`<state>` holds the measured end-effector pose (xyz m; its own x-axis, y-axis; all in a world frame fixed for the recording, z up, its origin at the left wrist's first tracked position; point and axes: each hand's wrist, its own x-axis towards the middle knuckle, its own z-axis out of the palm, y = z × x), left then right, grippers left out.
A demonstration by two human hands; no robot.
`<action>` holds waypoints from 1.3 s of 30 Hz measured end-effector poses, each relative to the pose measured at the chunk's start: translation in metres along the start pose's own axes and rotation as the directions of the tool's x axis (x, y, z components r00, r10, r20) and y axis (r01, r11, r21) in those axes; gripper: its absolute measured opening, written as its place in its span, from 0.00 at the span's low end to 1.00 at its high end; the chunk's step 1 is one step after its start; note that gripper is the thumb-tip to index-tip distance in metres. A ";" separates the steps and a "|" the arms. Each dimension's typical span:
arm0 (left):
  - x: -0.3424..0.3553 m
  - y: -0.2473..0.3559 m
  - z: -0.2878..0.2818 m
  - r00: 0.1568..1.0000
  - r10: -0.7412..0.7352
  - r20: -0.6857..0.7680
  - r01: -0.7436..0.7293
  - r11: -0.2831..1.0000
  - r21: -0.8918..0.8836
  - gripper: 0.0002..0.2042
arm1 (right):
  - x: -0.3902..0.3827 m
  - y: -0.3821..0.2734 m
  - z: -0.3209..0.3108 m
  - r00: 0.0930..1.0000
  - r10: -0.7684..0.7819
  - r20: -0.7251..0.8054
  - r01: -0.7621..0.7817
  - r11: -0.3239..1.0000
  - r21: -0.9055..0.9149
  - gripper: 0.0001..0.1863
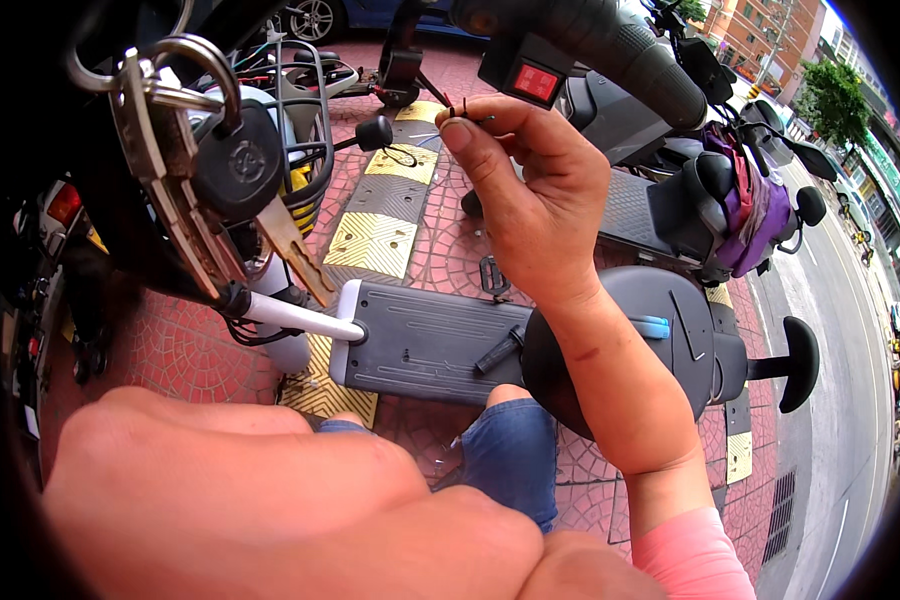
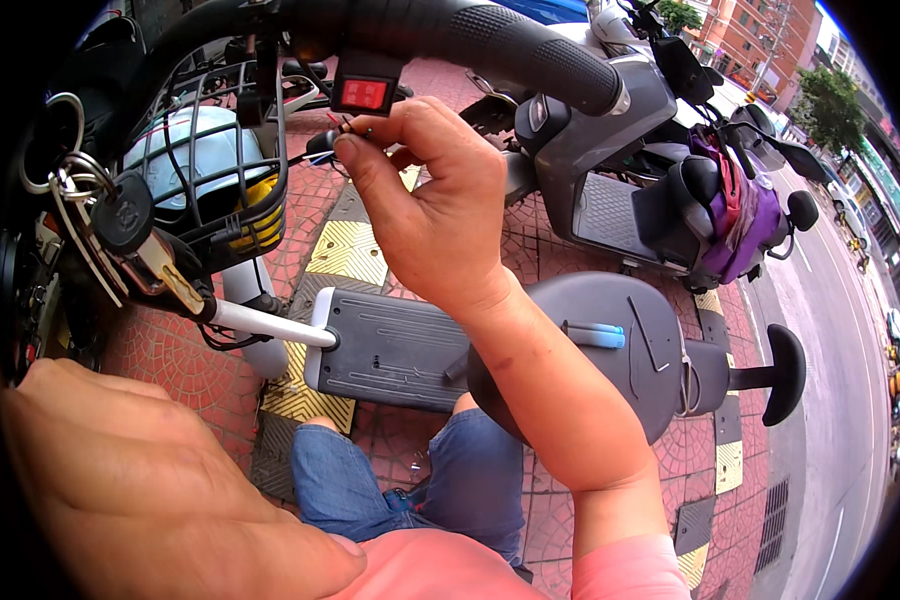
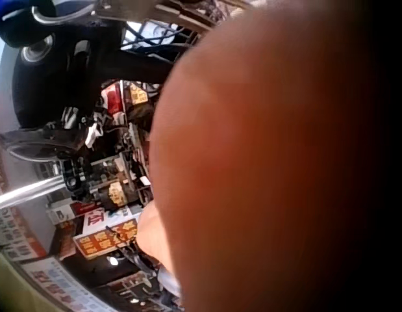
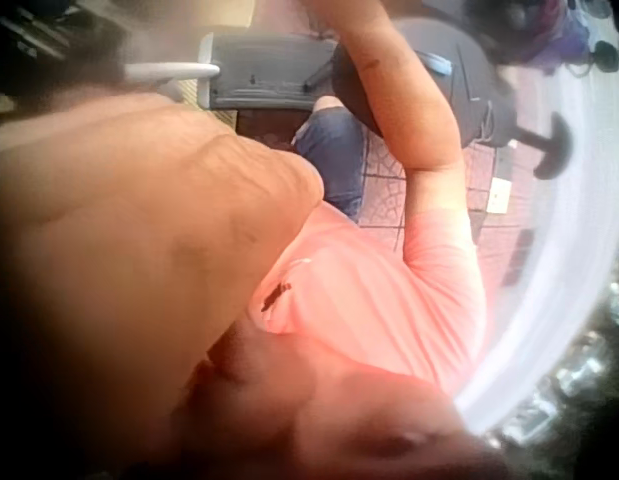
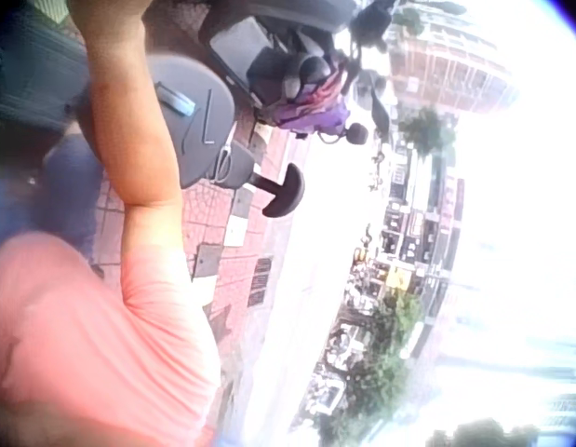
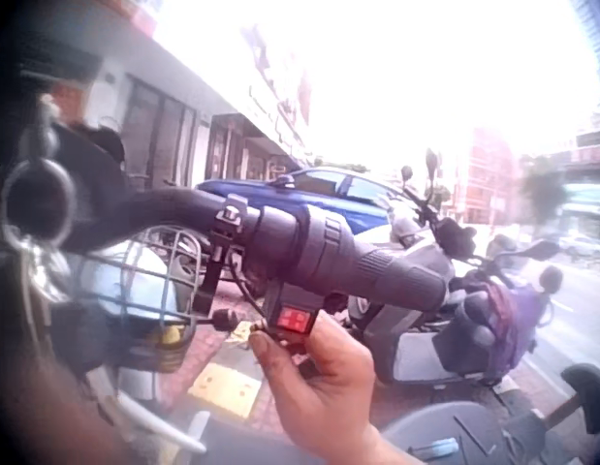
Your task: The person is connecting electrical wires on a scooter's handlebar by hand and then using a lighter to heat-shrink the wire connections.
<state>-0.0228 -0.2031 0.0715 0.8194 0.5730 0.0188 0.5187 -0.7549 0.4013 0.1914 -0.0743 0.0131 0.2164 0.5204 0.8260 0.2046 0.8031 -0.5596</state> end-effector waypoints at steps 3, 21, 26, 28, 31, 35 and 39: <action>0.001 0.004 -0.003 0.999 0.033 0.022 -0.033 0.999 0.027 0.09 | 0.001 0.001 -0.004 1.000 -0.027 0.000 0.027 0.999 -0.017 0.05; 0.010 0.021 -0.016 0.988 0.086 0.125 -0.104 0.985 0.138 0.07 | 0.003 0.007 -0.003 0.995 -0.103 -0.015 0.104 0.991 0.087 0.05; -0.013 0.012 -0.031 0.996 0.001 0.090 -0.012 0.992 0.124 0.06 | 0.007 0.005 -0.006 0.993 -0.115 -0.039 0.117 0.990 0.074 0.05; -0.019 0.013 -0.031 0.995 -0.011 0.097 -0.002 0.992 0.129 0.06 | 0.007 0.004 -0.005 0.993 -0.104 -0.049 0.109 0.988 0.109 0.05; -0.003 0.025 -0.032 0.988 0.063 0.142 -0.086 0.983 0.161 0.06 | 0.004 0.007 0.004 0.991 -0.124 -0.041 0.129 0.982 0.141 0.06; 0.010 0.038 -0.036 0.988 0.099 0.122 -0.124 0.969 0.215 0.06 | 0.002 -0.009 -0.002 0.995 -0.096 0.026 0.093 0.992 0.091 0.06; 0.032 -0.017 -0.014 0.979 0.093 -0.180 -0.081 0.994 0.070 0.12 | 0.004 -0.011 -0.013 0.982 -0.183 0.044 0.184 0.983 -0.021 0.08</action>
<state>-0.0085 -0.1672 0.0781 0.8065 0.5485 0.2206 0.4664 -0.8196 0.3329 0.2024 -0.0841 0.0218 0.1327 0.3772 0.9166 0.2608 0.8789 -0.3994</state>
